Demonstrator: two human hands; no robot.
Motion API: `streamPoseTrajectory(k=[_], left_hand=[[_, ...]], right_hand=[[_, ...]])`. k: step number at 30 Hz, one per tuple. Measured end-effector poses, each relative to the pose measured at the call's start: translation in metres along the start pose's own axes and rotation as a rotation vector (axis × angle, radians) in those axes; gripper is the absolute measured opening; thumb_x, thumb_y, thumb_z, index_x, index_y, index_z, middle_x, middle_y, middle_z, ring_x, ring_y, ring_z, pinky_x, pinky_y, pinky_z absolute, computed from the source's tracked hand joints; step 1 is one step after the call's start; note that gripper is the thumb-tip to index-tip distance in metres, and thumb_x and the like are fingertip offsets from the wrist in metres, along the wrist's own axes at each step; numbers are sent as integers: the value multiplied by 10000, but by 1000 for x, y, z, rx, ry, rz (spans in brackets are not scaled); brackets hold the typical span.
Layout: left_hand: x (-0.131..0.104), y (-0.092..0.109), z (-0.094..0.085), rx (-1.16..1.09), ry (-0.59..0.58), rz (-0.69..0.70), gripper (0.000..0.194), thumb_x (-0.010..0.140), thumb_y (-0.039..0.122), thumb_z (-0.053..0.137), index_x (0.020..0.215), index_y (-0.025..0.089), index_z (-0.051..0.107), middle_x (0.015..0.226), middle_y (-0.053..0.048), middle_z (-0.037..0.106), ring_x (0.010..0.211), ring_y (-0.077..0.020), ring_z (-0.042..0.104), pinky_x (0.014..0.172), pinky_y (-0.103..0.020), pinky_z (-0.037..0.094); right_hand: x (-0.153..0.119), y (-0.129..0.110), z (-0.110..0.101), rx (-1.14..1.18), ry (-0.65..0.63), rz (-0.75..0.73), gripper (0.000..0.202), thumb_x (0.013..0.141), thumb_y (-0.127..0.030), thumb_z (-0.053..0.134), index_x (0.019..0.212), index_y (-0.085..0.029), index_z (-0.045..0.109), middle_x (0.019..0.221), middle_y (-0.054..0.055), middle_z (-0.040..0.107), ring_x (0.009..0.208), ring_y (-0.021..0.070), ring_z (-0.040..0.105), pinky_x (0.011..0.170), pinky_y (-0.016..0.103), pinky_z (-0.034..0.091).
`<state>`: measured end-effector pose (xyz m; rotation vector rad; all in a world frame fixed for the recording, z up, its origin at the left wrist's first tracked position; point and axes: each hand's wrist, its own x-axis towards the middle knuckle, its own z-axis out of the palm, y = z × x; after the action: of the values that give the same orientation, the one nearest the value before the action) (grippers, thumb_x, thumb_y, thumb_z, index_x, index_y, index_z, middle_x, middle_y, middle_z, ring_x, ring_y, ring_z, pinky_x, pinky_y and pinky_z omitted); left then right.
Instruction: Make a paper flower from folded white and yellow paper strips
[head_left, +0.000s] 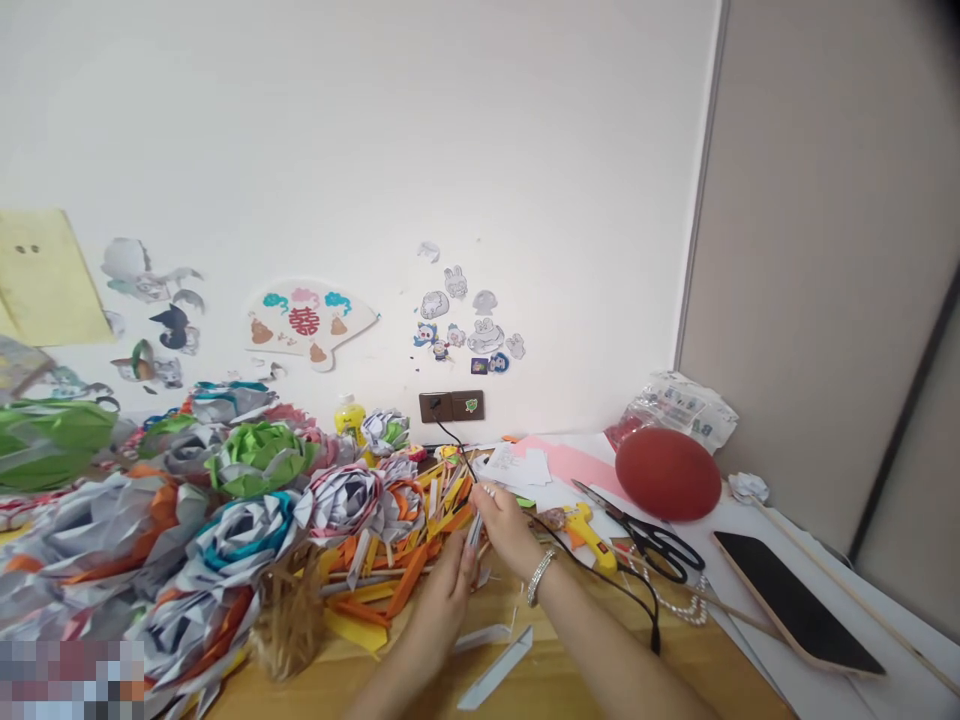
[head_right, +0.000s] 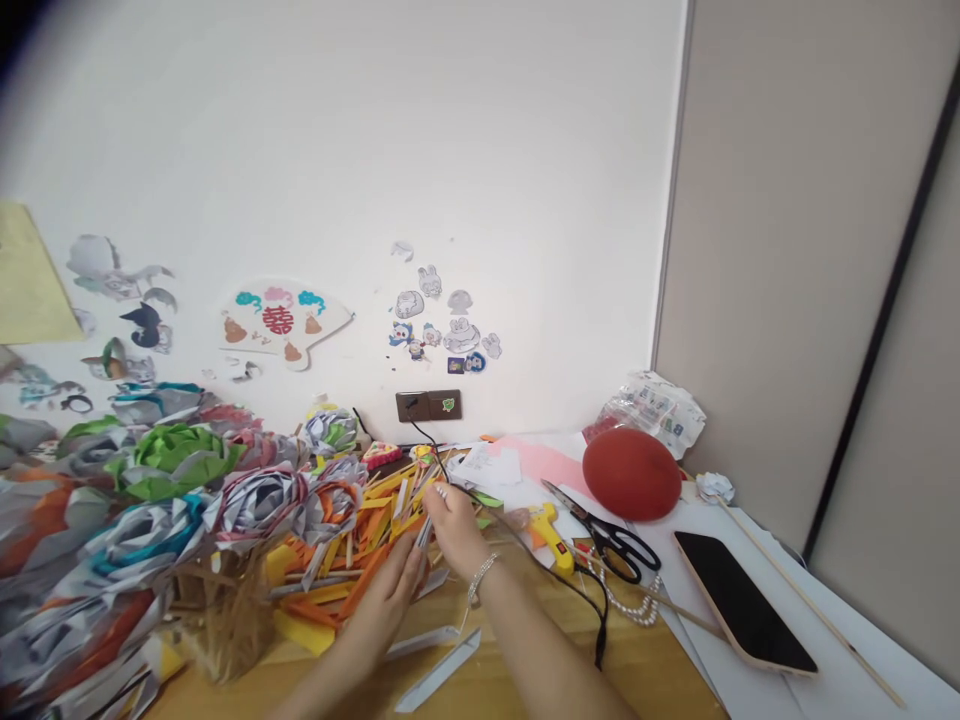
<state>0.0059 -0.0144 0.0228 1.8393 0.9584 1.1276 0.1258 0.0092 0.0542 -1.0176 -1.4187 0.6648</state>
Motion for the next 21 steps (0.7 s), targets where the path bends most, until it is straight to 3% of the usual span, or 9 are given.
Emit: streamPoseTrajectory(k=[3,6,8,14,19,21], left_hand=[[0,6,-3,595,78,130,298,818,294,392,1001,154,581,929,-124,624,874,-275,557,767,-381,407],[2,7,-5,914,100,155,307,824,236,351,960,126,602,883,-142,640,823,-284,577,734,-383,414],[3,6,-4,960,92,116,327,846,229,305,927,130,606,852,-134,652,794,-267,589,718,-359,419],[4,4,1,777,50,-120,348,862,241,248,883,150,582,896,-121,661,807,-236,599,655,-294,411],[6,-2,-3,888,11,-110,313,859,290,275,795,168,556,708,-89,629,633,-227,575,550,-275,326],[8,-5,-9,867,49,-120,300,858,302,278,779,187,543,684,-67,615,618,-218,565,540,-268,310]], right_hand=[[-1,3,6,-74,44,0,269,796,-343,342,569,-202,307,544,-54,305,542,107,296,517,230,244],[-2,7,14,-69,89,-7,281,805,-361,335,575,-203,310,553,-53,315,549,109,300,518,229,247],[-3,8,19,-32,99,4,290,810,-378,334,581,-201,324,559,-51,322,550,110,305,520,230,255],[-9,15,25,61,115,132,318,796,-415,375,567,-204,316,533,-57,310,521,101,300,485,219,252],[-7,25,24,67,27,195,347,828,-437,354,577,-197,346,499,-66,308,470,89,310,442,205,253],[-1,26,14,57,-79,191,341,833,-446,378,618,-183,413,490,-68,347,453,87,339,438,200,272]])
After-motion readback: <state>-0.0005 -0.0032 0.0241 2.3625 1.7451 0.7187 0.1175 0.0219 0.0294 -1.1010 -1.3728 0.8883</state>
